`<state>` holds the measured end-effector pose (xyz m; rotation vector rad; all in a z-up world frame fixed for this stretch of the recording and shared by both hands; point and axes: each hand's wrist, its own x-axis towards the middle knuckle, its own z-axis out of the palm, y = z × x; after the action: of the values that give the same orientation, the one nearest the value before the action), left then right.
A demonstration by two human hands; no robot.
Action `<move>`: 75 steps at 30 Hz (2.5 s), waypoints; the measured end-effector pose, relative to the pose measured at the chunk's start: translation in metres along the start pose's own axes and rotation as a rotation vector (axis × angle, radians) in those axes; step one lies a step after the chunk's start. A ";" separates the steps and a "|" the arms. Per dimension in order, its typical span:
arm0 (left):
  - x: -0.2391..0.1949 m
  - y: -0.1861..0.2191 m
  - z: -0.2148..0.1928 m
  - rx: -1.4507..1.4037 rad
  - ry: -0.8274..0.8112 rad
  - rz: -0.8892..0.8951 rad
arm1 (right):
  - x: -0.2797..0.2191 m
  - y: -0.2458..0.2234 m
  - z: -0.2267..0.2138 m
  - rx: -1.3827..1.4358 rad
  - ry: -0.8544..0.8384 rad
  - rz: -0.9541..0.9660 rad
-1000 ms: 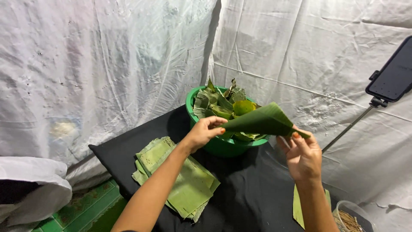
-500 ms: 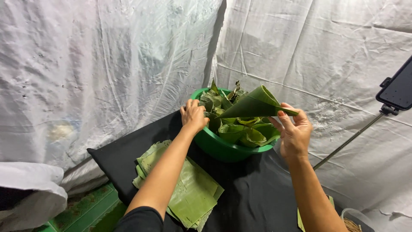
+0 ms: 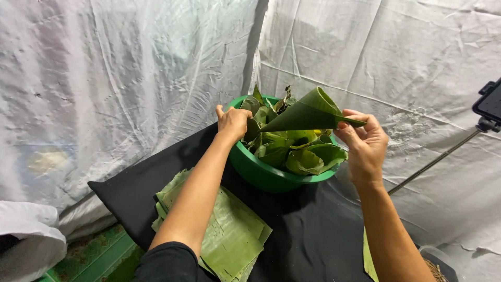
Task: Cleaning banana leaves with a cloth and folding them into cone shapes for food packaging.
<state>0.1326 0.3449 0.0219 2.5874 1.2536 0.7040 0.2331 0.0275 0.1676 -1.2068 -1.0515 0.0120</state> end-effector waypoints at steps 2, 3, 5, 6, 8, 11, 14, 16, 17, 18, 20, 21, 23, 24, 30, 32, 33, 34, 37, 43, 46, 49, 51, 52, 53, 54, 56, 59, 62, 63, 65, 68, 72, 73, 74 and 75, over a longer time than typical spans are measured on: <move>-0.006 -0.002 0.000 -0.014 0.019 0.016 | -0.001 -0.002 -0.002 0.007 0.015 -0.016; -0.008 -0.001 0.000 -0.029 0.042 0.035 | 0.000 -0.004 -0.003 0.012 0.032 -0.037; -0.006 -0.007 0.010 -0.039 0.071 0.070 | -0.001 -0.013 -0.003 -0.007 0.013 -0.028; -0.005 -0.009 0.015 -0.048 0.103 0.103 | -0.002 -0.018 -0.003 -0.025 -0.007 -0.020; -0.014 -0.003 0.010 -0.087 0.143 0.103 | -0.002 -0.020 -0.003 -0.039 -0.021 -0.032; -0.044 0.012 -0.015 -0.283 0.191 0.139 | -0.001 -0.021 -0.003 -0.060 -0.037 -0.062; -0.088 0.036 -0.046 -0.454 0.176 0.256 | 0.001 -0.017 -0.007 -0.087 -0.042 -0.087; -0.111 0.047 -0.049 -0.465 0.157 0.340 | 0.001 -0.016 -0.010 -0.104 -0.042 -0.097; -0.118 0.050 -0.044 -0.355 0.221 0.447 | 0.001 -0.017 -0.010 -0.113 -0.033 -0.113; -0.126 0.053 -0.039 -0.243 0.284 0.553 | 0.000 -0.019 -0.010 -0.123 -0.023 -0.129; -0.114 0.048 -0.001 -0.159 0.292 0.570 | -0.001 -0.023 -0.014 -0.133 -0.009 -0.153; -0.108 0.046 0.017 -0.077 0.305 0.587 | 0.000 -0.026 -0.016 -0.144 0.003 -0.182; -0.112 0.049 -0.015 -0.068 0.319 0.559 | -0.004 -0.037 -0.025 -0.144 -0.043 -0.200; -0.113 0.050 -0.032 -0.057 0.333 0.532 | -0.006 -0.042 -0.029 -0.143 -0.089 -0.219; -0.089 0.019 -0.008 0.083 0.502 0.564 | -0.003 -0.037 -0.016 -0.258 -0.116 -0.243; -0.092 0.022 -0.014 0.075 0.524 0.572 | -0.005 -0.037 -0.005 -0.285 -0.152 -0.252; -0.094 0.024 -0.017 0.067 0.545 0.579 | -0.005 -0.037 0.001 -0.312 -0.190 -0.261; -0.095 0.025 -0.020 0.068 0.546 0.581 | -0.004 -0.033 0.002 -0.312 -0.188 -0.262; -0.097 0.027 -0.021 0.106 0.600 0.588 | 0.000 -0.027 0.007 -0.467 -0.254 -0.299; -0.100 0.027 -0.027 0.057 0.598 0.589 | -0.009 -0.054 0.017 -0.512 -0.230 -0.334; -0.103 0.026 -0.030 0.034 0.600 0.588 | -0.015 -0.056 0.023 -0.592 -0.255 -0.336; -0.103 0.024 -0.029 0.074 0.624 0.569 | -0.020 -0.051 0.029 -0.604 -0.254 -0.383; -0.104 0.022 -0.030 0.036 0.604 0.565 | -0.020 -0.053 0.027 -0.507 -0.214 -0.395; -0.103 0.021 -0.029 0.037 0.606 0.564 | -0.015 -0.055 0.025 -0.506 -0.214 -0.397; -0.104 0.019 -0.028 -0.001 0.599 0.559 | -0.011 -0.056 0.023 -0.490 -0.269 -0.389; -0.104 0.018 -0.026 -0.039 0.592 0.554 | -0.008 -0.057 0.020 -0.474 -0.323 -0.381; -0.106 0.016 -0.031 0.006 0.584 0.545 | 0.001 -0.041 0.015 -0.449 -0.371 -0.298; -0.107 0.014 -0.027 0.051 0.551 0.512 | 0.012 -0.013 0.008 -0.389 -0.472 -0.227; -0.106 0.010 -0.022 0.035 0.471 0.474 | 0.015 0.019 0.007 -0.343 -0.542 -0.244; -0.105 0.010 -0.021 0.017 0.418 0.461 | 0.016 0.031 0.007 -0.332 -0.557 -0.249; -0.108 0.011 -0.022 -0.031 0.351 0.434 | 0.013 0.054 0.005 -0.407 -0.588 -0.302; -0.113 0.015 -0.025 -0.134 0.249 0.394 | 0.004 0.071 0.003 -0.478 -0.611 -0.301; -0.131 0.023 -0.050 -0.361 0.271 0.318 | -0.004 0.068 -0.007 -0.286 -0.545 -0.098; -0.136 0.028 -0.052 -0.360 0.269 0.318 | -0.005 0.068 -0.011 -0.286 -0.544 -0.096; -0.142 0.032 -0.055 -0.470 0.300 0.180 | -0.007 0.068 -0.016 -0.181 -0.363 -0.016; -0.148 0.037 -0.058 -0.577 0.332 0.042 | -0.009 0.068 -0.020 -0.075 -0.182 0.063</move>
<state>0.0513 0.2049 0.0355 2.0791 0.8898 1.3200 0.2759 0.0361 0.1106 -1.3249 -1.1805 0.1343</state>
